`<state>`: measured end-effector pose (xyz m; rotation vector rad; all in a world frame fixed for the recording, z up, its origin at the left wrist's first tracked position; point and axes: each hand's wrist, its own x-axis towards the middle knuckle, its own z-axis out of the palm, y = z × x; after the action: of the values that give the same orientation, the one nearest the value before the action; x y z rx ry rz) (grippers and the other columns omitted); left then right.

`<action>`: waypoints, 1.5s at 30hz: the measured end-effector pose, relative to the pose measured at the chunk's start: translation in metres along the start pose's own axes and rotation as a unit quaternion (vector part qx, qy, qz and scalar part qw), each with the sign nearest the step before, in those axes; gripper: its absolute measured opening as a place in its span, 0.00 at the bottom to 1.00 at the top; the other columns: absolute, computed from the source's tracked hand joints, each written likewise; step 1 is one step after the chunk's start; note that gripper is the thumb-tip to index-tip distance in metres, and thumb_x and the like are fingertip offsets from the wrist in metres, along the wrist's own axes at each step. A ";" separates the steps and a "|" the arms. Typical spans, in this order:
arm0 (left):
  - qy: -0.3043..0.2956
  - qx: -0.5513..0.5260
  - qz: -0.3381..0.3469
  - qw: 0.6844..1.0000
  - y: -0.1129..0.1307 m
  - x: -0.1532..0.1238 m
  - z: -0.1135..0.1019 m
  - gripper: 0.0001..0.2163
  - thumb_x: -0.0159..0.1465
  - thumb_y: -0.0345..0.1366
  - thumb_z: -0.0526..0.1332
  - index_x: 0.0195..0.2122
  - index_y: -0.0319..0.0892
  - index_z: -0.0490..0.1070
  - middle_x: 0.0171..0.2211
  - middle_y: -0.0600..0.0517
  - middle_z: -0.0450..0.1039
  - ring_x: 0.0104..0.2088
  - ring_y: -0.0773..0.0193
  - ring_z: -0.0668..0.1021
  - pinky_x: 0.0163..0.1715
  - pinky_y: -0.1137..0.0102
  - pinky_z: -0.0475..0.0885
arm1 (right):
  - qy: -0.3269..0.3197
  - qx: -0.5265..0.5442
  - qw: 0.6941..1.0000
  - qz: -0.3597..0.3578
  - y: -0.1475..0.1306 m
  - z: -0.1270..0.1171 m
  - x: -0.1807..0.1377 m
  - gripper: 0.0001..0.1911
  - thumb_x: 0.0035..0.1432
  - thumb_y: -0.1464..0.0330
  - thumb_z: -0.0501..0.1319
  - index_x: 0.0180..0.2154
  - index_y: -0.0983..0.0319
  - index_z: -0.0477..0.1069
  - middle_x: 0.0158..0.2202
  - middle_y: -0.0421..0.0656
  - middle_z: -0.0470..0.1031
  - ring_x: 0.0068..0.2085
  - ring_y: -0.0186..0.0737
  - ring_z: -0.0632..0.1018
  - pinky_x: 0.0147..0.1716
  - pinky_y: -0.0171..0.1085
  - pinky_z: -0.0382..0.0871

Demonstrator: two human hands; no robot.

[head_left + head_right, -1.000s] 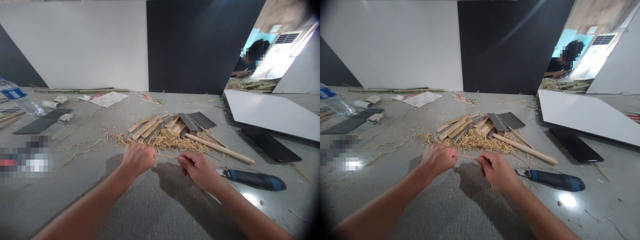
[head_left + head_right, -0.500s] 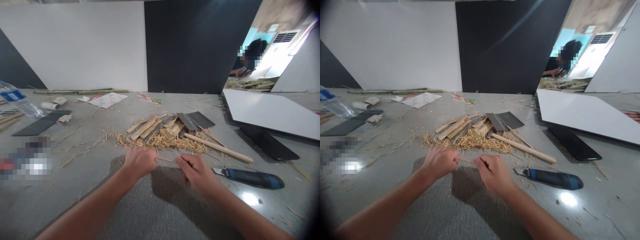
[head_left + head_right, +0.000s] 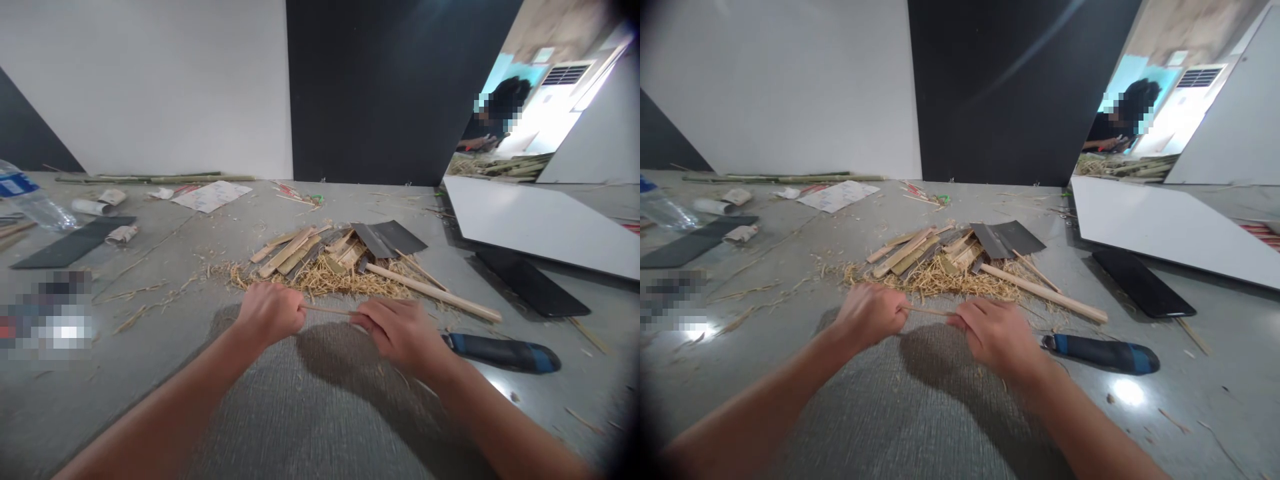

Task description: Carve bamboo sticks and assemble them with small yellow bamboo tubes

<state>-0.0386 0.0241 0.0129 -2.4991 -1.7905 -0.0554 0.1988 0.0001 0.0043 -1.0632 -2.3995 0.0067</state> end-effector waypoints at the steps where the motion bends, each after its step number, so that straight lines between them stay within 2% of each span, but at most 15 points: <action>1: 0.001 -0.004 0.002 1.000 0.000 0.000 0.000 0.13 0.54 0.35 0.53 0.24 0.42 0.78 0.23 0.45 0.76 0.27 0.53 0.77 0.27 0.65 0.64 | 0.021 -0.033 0.999 -0.030 0.001 0.000 -0.001 0.12 0.67 0.67 0.52 0.32 0.61 0.70 0.28 0.42 0.75 0.30 0.37 0.74 0.31 0.36 0.60; 6: 0.008 -0.014 0.004 1.000 0.003 -0.001 0.002 0.13 0.54 0.35 0.53 0.22 0.41 0.76 0.20 0.46 0.74 0.24 0.56 0.75 0.25 0.67 0.62 | 0.132 -0.078 0.984 -0.092 -0.002 0.004 -0.005 0.06 0.63 0.71 0.57 0.34 0.61 0.71 0.31 0.42 0.78 0.31 0.37 0.76 0.33 0.36 0.62; 10: 0.022 -0.013 0.013 1.000 0.005 -0.003 0.004 0.13 0.54 0.34 0.53 0.23 0.42 0.78 0.21 0.47 0.75 0.24 0.58 0.75 0.24 0.68 0.61 | 0.078 0.065 0.993 0.053 -0.010 0.005 -0.002 0.16 0.64 0.66 0.54 0.23 0.61 0.66 0.20 0.40 0.70 0.22 0.34 0.69 0.24 0.35 0.57; 12: 0.033 -0.012 0.017 0.999 0.005 -0.004 0.005 0.14 0.55 0.34 0.52 0.25 0.43 0.79 0.22 0.48 0.77 0.24 0.59 0.75 0.24 0.69 0.61 | 0.019 0.197 0.965 0.172 -0.012 0.006 0.001 0.20 0.64 0.62 0.53 0.21 0.60 0.63 0.16 0.38 0.65 0.19 0.33 0.67 0.21 0.34 0.55; 14: 0.045 -0.007 0.020 0.999 0.004 -0.004 0.006 0.14 0.55 0.33 0.52 0.26 0.43 0.79 0.23 0.49 0.77 0.24 0.59 0.75 0.24 0.69 0.61 | -0.043 0.366 0.883 0.291 -0.013 0.007 0.004 0.21 0.62 0.59 0.53 0.19 0.60 0.61 0.13 0.35 0.60 0.16 0.32 0.66 0.18 0.33 0.54; 17: 0.056 0.003 0.027 0.998 0.002 -0.003 0.008 0.14 0.56 0.33 0.52 0.25 0.43 0.79 0.23 0.48 0.78 0.26 0.57 0.76 0.25 0.67 0.62 | -0.135 0.578 0.694 0.408 -0.012 0.010 0.006 0.19 0.58 0.58 0.54 0.19 0.59 0.59 0.13 0.32 0.52 0.12 0.30 0.61 0.14 0.32 0.49; 19: 0.061 0.006 0.026 0.998 0.000 -0.002 0.009 0.14 0.56 0.33 0.52 0.25 0.42 0.79 0.23 0.47 0.78 0.26 0.56 0.76 0.25 0.67 0.62 | -0.160 0.625 0.631 0.431 -0.011 0.012 0.006 0.17 0.57 0.59 0.54 0.21 0.60 0.59 0.14 0.31 0.50 0.12 0.28 0.58 0.14 0.32 0.47; 21: 0.065 0.003 0.020 0.998 -0.003 -0.001 0.011 0.14 0.55 0.33 0.52 0.25 0.42 0.79 0.23 0.47 0.78 0.25 0.56 0.76 0.25 0.67 0.62 | -0.142 0.600 0.676 0.403 -0.011 0.013 0.006 0.19 0.60 0.57 0.54 0.22 0.60 0.59 0.16 0.31 0.52 0.14 0.28 0.59 0.16 0.32 0.50; 25: 0.072 -0.017 0.012 0.997 -0.006 0.001 0.013 0.13 0.54 0.33 0.54 0.26 0.44 0.80 0.24 0.49 0.78 0.25 0.58 0.76 0.25 0.68 0.61 | -0.068 0.313 0.926 0.201 -0.010 0.012 0.004 0.18 0.64 0.61 0.52 0.24 0.61 0.64 0.19 0.38 0.65 0.22 0.33 0.68 0.24 0.34 0.57; 28: 0.074 -0.030 0.012 0.997 -0.004 0.001 0.012 0.13 0.53 0.33 0.54 0.25 0.45 0.80 0.23 0.49 0.78 0.24 0.58 0.76 0.24 0.69 0.61 | 0.030 0.090 0.994 0.046 -0.007 0.009 0.001 0.13 0.65 0.68 0.53 0.27 0.62 0.68 0.24 0.41 0.71 0.27 0.35 0.71 0.28 0.36 0.58; 31: 0.075 -0.038 0.011 0.996 -0.001 0.000 0.010 0.13 0.53 0.34 0.54 0.23 0.44 0.79 0.20 0.49 0.77 0.23 0.58 0.75 0.23 0.69 0.59 | 0.119 -0.031 0.991 -0.054 -0.004 0.006 -0.001 0.10 0.64 0.72 0.55 0.29 0.62 0.69 0.26 0.42 0.74 0.29 0.36 0.73 0.31 0.36 0.60; 34: 0.081 -0.041 0.010 0.996 0.000 -0.001 0.010 0.13 0.53 0.33 0.54 0.24 0.44 0.80 0.21 0.50 0.77 0.23 0.58 0.75 0.23 0.69 0.59 | 0.147 -0.052 0.985 -0.071 -0.004 0.006 -0.002 0.07 0.62 0.71 0.58 0.31 0.62 0.70 0.27 0.42 0.75 0.30 0.36 0.74 0.33 0.36 0.62; 39: 0.098 -0.031 0.015 0.995 -0.002 -0.003 0.013 0.13 0.52 0.32 0.53 0.24 0.45 0.80 0.22 0.49 0.78 0.24 0.57 0.76 0.22 0.68 0.59 | 0.032 0.128 0.983 0.126 -0.010 0.011 0.001 0.17 0.63 0.65 0.54 0.22 0.61 0.66 0.19 0.40 0.70 0.22 0.34 0.69 0.24 0.35 0.57; 42: 0.104 -0.024 0.029 0.994 -0.003 -0.004 0.013 0.13 0.52 0.32 0.53 0.22 0.44 0.79 0.21 0.49 0.78 0.23 0.58 0.75 0.23 0.68 0.59 | -0.073 0.317 0.902 0.285 -0.011 0.012 0.004 0.20 0.61 0.59 0.54 0.20 0.60 0.64 0.13 0.37 0.64 0.16 0.32 0.65 0.19 0.34 0.54; 45: 0.111 -0.021 0.046 0.992 -0.003 -0.004 0.013 0.12 0.52 0.32 0.54 0.21 0.44 0.78 0.21 0.49 0.77 0.24 0.58 0.75 0.24 0.67 0.61 | -0.143 0.538 0.733 0.391 -0.010 0.014 0.006 0.19 0.56 0.55 0.56 0.21 0.60 0.63 0.12 0.32 0.52 0.13 0.30 0.59 0.14 0.33 0.48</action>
<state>-0.0432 0.0222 -0.0005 -2.4860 -1.6019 -0.3563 0.1827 0.0002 -0.0036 -1.3334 -1.4277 1.7067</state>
